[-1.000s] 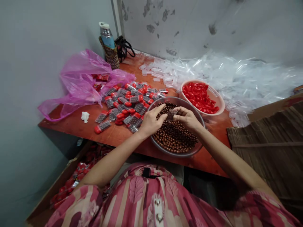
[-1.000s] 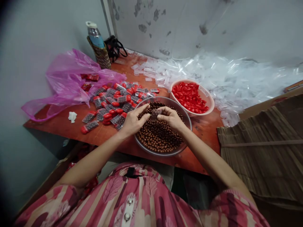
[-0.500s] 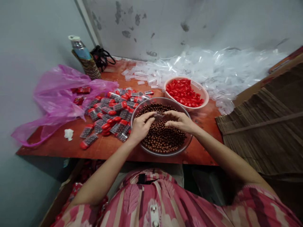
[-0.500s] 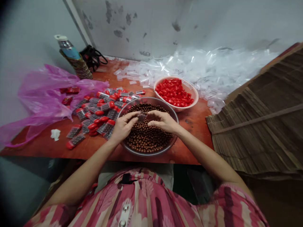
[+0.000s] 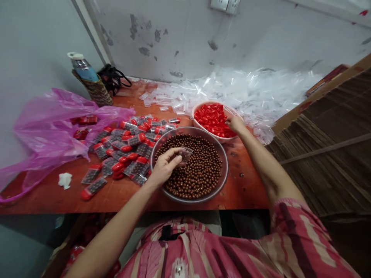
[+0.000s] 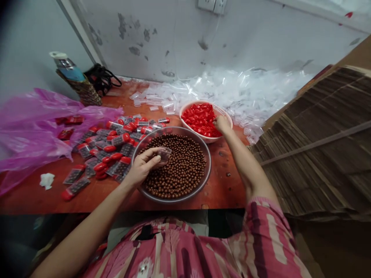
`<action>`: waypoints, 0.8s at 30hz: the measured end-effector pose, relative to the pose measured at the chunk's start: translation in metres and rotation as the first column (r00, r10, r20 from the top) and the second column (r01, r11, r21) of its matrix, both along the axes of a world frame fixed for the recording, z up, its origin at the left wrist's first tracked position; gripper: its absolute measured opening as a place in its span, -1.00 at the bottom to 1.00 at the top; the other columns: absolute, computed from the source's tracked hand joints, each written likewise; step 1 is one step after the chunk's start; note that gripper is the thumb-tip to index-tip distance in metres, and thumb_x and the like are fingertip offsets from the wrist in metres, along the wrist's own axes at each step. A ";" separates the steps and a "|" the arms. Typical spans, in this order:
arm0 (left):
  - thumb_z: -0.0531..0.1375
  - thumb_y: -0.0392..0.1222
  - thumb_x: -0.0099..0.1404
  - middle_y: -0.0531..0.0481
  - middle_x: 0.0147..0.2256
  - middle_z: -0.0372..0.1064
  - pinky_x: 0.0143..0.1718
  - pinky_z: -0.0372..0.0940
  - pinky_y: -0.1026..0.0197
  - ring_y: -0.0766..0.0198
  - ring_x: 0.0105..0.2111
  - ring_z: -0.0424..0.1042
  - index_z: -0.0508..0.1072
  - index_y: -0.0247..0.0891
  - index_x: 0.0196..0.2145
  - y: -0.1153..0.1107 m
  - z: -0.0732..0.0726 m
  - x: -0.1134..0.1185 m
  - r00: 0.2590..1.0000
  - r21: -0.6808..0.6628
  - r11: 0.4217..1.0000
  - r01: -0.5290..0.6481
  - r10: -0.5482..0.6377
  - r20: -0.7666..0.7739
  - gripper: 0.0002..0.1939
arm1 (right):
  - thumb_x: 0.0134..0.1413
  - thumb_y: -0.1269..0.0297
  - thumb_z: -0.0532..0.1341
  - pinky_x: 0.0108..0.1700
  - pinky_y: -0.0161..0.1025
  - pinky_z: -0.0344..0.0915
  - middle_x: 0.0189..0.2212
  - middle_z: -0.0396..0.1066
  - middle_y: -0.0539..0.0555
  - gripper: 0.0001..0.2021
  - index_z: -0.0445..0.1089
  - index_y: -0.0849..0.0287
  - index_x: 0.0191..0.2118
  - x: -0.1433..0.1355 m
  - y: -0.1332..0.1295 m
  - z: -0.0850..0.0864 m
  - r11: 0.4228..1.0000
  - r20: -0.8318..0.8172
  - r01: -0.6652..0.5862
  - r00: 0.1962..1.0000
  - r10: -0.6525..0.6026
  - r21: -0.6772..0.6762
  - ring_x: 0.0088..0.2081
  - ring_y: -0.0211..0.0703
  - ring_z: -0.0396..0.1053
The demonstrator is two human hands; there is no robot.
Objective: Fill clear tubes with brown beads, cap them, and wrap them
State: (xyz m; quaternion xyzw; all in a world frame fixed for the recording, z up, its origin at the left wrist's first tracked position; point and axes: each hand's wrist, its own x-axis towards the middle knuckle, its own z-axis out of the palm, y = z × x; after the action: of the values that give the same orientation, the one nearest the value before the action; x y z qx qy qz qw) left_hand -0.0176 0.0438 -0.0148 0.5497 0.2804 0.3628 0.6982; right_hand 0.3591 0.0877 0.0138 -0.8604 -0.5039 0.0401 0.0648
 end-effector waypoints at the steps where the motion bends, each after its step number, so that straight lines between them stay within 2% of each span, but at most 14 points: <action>1: 0.25 -0.05 0.14 -0.12 -0.01 0.40 -0.11 0.43 0.01 0.07 -0.06 0.43 0.45 -0.25 -0.13 0.000 0.000 0.000 0.999 -0.044 0.999 0.024 -0.023 0.024 -0.65 | 0.09 0.36 0.12 -0.02 -0.21 0.25 -0.15 0.49 0.27 -0.74 0.49 0.33 -0.16 -0.001 0.007 -0.006 1.000 0.005 0.010 1.000 -0.010 -0.020 -0.10 -0.05 0.40; 6: 0.28 -0.13 0.11 -0.10 -0.14 0.47 -0.14 0.43 0.05 0.15 -0.19 0.50 0.45 -0.27 -0.18 0.003 0.006 -0.002 0.993 -0.256 0.966 0.026 0.006 0.122 -0.69 | 0.01 0.37 0.17 -0.06 -0.23 0.24 -0.19 0.47 0.39 -0.68 0.45 0.44 -0.12 -0.004 0.026 -0.026 0.994 0.026 0.058 0.998 -0.056 -0.093 -0.11 -0.04 0.40; 11: 0.24 -0.21 0.11 -0.13 -0.16 0.49 -0.16 0.41 0.08 0.16 -0.25 0.52 0.45 -0.31 -0.15 0.005 0.013 0.001 0.983 -0.396 0.917 0.057 0.018 0.184 -0.68 | -0.05 0.37 0.18 -0.11 -0.19 0.26 -0.27 0.49 0.32 -0.75 0.49 0.36 -0.24 0.010 0.019 -0.026 0.992 0.022 -0.005 1.000 0.007 -0.126 -0.17 0.04 0.42; 14: 0.18 -0.23 0.14 -0.17 -0.16 0.50 -0.15 0.40 0.05 0.13 -0.25 0.52 0.46 -0.33 -0.13 0.006 0.013 0.001 0.973 -0.425 0.900 0.097 0.004 0.231 -0.69 | -0.08 0.38 0.17 -0.16 -0.18 0.26 -0.30 0.50 0.26 -0.79 0.50 0.30 -0.30 0.016 0.016 -0.026 0.991 -0.004 -0.068 0.998 0.068 -0.116 -0.24 0.02 0.42; 19: 0.12 -0.24 0.17 -0.19 -0.18 0.51 -0.14 0.39 0.03 0.14 -0.26 0.52 0.48 -0.36 -0.15 0.004 0.013 -0.002 0.967 -0.440 0.893 0.093 0.025 0.255 -0.71 | -0.06 0.40 0.17 -0.29 -0.27 0.22 -0.39 0.50 0.15 -0.79 0.49 0.27 -0.26 0.016 0.015 -0.027 0.990 -0.107 -0.133 0.986 0.128 -0.039 -0.44 -0.20 0.35; 24: 0.15 -0.23 0.15 -0.18 -0.23 0.52 -0.20 0.41 0.10 0.18 -0.30 0.52 0.50 -0.36 -0.17 0.003 0.014 -0.002 0.966 -0.420 0.904 0.081 0.032 0.256 -0.70 | -0.12 0.37 0.27 -0.32 -0.24 0.18 -0.51 0.45 0.14 -0.84 0.47 0.32 -0.34 0.018 0.010 -0.025 0.997 -0.171 -0.055 0.983 0.064 0.055 -0.50 -0.26 0.28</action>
State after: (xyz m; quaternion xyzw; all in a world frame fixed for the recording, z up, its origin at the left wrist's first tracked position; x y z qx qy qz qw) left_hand -0.0195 0.0466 -0.0004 0.3355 0.2532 0.3520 0.8363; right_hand 0.3773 0.0976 -0.0109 -0.8364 -0.5228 0.1037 0.1284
